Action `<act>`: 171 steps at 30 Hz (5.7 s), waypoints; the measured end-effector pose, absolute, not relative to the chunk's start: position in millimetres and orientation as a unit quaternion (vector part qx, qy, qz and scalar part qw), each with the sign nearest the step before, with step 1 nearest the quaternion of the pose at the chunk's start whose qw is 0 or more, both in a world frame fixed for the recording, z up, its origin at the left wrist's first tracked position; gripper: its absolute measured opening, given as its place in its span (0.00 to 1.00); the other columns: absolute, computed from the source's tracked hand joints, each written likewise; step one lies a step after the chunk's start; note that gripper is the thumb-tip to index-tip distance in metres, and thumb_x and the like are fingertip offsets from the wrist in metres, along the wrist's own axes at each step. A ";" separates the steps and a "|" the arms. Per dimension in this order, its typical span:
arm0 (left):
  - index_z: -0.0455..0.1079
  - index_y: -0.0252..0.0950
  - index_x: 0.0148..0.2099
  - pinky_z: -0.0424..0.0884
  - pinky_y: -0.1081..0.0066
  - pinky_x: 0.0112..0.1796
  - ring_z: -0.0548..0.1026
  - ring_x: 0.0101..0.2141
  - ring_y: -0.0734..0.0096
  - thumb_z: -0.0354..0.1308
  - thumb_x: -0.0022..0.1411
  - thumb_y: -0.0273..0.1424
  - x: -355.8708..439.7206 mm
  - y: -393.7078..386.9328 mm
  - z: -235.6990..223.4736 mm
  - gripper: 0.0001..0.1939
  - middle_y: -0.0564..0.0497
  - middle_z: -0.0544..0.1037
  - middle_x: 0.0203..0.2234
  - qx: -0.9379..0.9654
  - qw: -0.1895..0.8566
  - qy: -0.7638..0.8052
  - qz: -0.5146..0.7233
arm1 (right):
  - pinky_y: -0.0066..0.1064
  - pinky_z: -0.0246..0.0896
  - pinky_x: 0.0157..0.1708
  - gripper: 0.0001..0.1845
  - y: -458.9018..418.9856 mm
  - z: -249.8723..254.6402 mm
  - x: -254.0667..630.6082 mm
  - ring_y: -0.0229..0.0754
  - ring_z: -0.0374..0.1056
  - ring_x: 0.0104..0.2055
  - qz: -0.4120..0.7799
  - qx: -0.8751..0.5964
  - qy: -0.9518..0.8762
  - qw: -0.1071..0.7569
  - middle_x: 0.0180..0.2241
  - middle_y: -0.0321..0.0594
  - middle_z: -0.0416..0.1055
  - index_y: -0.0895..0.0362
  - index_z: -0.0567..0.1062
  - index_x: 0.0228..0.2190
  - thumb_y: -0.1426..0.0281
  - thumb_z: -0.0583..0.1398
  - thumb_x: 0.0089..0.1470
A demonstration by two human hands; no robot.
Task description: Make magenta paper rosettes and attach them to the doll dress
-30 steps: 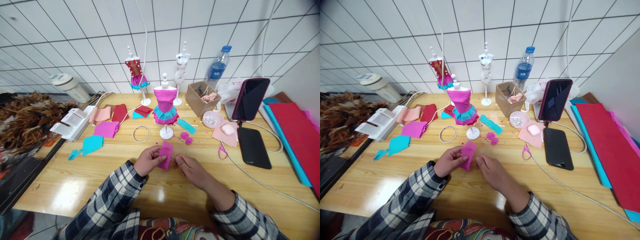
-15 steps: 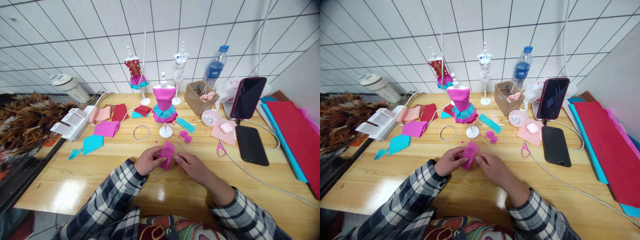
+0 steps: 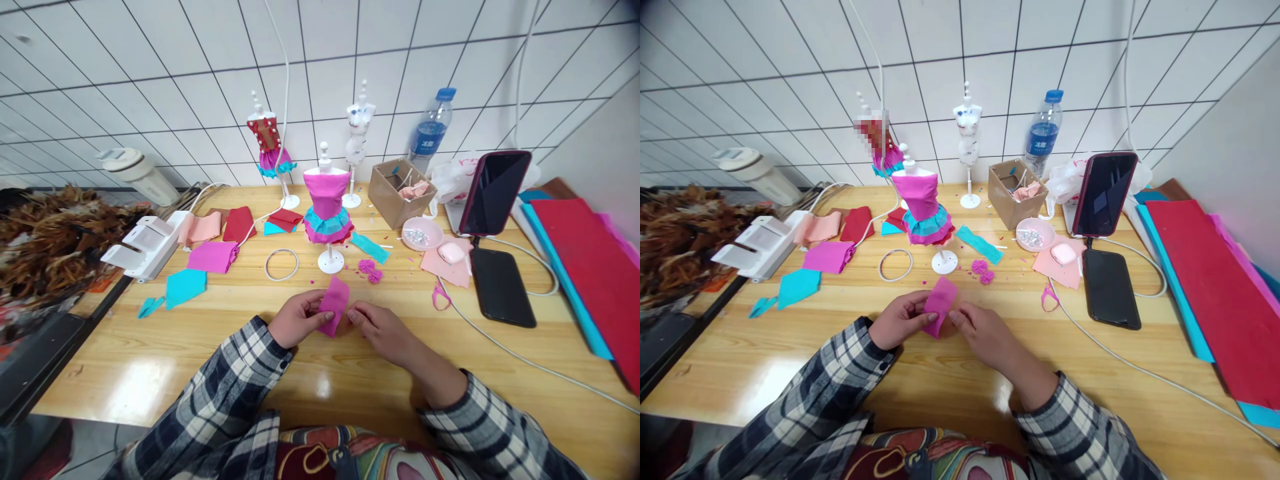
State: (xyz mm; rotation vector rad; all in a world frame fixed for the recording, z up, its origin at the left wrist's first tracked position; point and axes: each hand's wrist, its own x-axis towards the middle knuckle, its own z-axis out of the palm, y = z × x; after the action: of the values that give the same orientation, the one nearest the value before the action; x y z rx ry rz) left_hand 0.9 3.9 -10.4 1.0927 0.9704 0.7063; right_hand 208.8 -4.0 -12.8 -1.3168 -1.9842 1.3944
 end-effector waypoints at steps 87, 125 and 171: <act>0.63 0.29 0.58 0.73 0.68 0.42 0.78 0.40 0.64 0.61 0.60 0.39 1.9 -0.5 -15.0 0.28 0.41 0.79 0.42 0.544 0.669 0.413 0.293 | 0.34 0.59 0.40 0.21 -4.9 -10.0 203.1 0.44 0.69 0.39 0.475 -0.482 -0.718 0.159 0.37 0.41 0.76 0.56 0.75 0.37 0.57 0.47 0.63; 0.66 0.30 0.56 0.72 0.69 0.39 0.77 0.37 0.66 0.63 0.57 0.41 -1.9 -0.8 -20.2 0.29 0.42 0.80 0.39 0.534 0.650 0.434 0.322 | 0.30 0.56 0.31 0.23 -5.3 -12.6 206.5 0.40 0.64 0.31 0.523 -0.486 -0.677 0.179 0.26 0.36 0.68 0.56 0.69 0.29 0.52 0.46 0.62; 0.64 0.28 0.58 0.73 0.67 0.38 0.77 0.36 0.64 0.58 0.61 0.39 2.1 -4.2 -18.4 0.28 0.41 0.79 0.37 0.609 0.604 0.427 0.286 | 0.31 0.57 0.34 0.22 -4.7 -12.8 203.8 0.42 0.66 0.34 0.491 -0.476 -0.714 0.150 0.31 0.39 0.73 0.55 0.74 0.34 0.55 0.47 0.62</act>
State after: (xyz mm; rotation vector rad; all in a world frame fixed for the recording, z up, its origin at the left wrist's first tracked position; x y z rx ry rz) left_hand 2.1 -4.2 -18.4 1.4095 0.9889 0.6622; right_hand 203.8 -4.7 -12.8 -1.3669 -2.0519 1.4118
